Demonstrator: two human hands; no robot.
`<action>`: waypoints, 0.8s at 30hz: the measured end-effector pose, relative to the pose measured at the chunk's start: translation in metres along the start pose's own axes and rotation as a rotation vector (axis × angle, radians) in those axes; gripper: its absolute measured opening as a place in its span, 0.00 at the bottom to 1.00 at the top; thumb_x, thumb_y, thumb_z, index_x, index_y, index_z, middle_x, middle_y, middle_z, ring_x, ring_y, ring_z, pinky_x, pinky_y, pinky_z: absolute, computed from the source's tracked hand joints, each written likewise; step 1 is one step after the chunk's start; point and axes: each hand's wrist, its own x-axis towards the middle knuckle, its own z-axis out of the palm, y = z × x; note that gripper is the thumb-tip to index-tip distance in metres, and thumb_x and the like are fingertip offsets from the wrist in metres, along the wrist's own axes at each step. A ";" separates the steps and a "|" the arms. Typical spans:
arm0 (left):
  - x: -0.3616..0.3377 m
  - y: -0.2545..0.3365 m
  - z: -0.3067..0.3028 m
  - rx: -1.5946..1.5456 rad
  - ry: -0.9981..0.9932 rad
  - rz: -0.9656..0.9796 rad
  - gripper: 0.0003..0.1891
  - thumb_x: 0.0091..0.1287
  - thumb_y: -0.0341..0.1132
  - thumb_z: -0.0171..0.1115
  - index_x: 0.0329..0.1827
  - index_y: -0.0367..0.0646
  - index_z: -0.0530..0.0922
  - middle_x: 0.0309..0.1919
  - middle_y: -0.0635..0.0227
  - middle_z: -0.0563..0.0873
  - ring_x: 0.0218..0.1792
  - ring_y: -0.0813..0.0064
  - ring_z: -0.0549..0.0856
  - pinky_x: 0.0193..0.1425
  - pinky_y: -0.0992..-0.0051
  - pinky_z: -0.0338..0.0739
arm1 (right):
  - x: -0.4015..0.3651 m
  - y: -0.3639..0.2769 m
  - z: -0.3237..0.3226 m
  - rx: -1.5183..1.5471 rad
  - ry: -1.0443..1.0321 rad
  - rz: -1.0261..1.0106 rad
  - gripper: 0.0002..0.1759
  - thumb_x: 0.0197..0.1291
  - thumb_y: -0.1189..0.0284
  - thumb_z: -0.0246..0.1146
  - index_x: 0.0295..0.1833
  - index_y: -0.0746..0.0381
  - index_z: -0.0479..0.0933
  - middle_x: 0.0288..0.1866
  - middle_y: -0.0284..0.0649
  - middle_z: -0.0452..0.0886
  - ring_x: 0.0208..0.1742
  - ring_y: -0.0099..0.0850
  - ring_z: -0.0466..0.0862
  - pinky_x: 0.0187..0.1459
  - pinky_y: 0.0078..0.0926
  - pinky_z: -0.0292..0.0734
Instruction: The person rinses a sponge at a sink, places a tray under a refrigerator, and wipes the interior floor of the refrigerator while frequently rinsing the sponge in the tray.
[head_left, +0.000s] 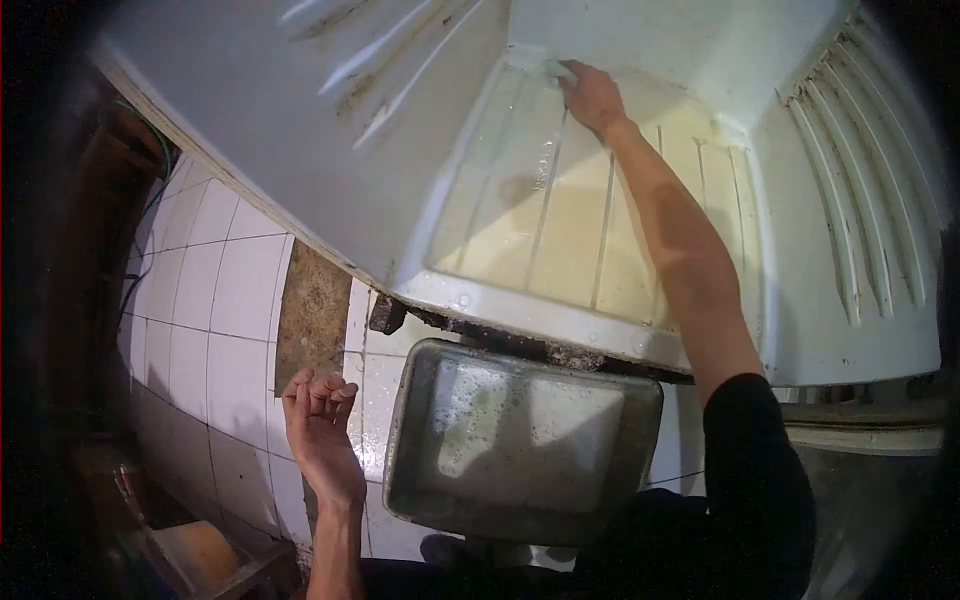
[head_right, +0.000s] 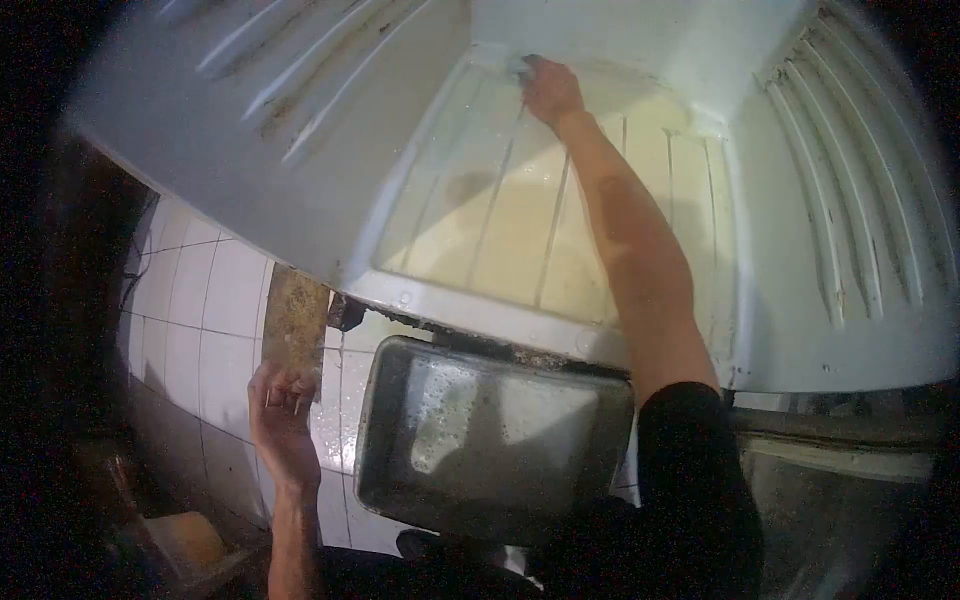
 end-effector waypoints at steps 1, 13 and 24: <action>0.001 -0.001 -0.005 -0.024 -0.024 0.002 0.14 0.75 0.44 0.49 0.55 0.45 0.68 0.37 0.65 0.80 0.42 0.73 0.79 0.60 0.66 0.70 | -0.006 -0.007 -0.002 0.080 -0.024 -0.034 0.22 0.66 0.63 0.55 0.62 0.62 0.74 0.58 0.51 0.80 0.59 0.52 0.77 0.62 0.44 0.72; -0.011 0.005 -0.019 0.029 -0.004 -0.020 0.15 0.74 0.42 0.50 0.55 0.41 0.68 0.37 0.63 0.80 0.41 0.72 0.79 0.58 0.65 0.72 | 0.062 -0.027 0.037 -0.071 0.171 -0.290 0.22 0.65 0.67 0.55 0.61 0.67 0.74 0.48 0.56 0.83 0.52 0.52 0.80 0.56 0.45 0.72; -0.027 0.021 -0.027 0.092 0.096 -0.047 0.19 0.73 0.48 0.52 0.57 0.44 0.70 0.38 0.64 0.80 0.43 0.73 0.79 0.58 0.67 0.69 | 0.077 -0.044 0.061 -0.267 0.089 -0.110 0.13 0.60 0.73 0.58 0.48 0.63 0.81 0.50 0.49 0.81 0.56 0.47 0.78 0.58 0.43 0.73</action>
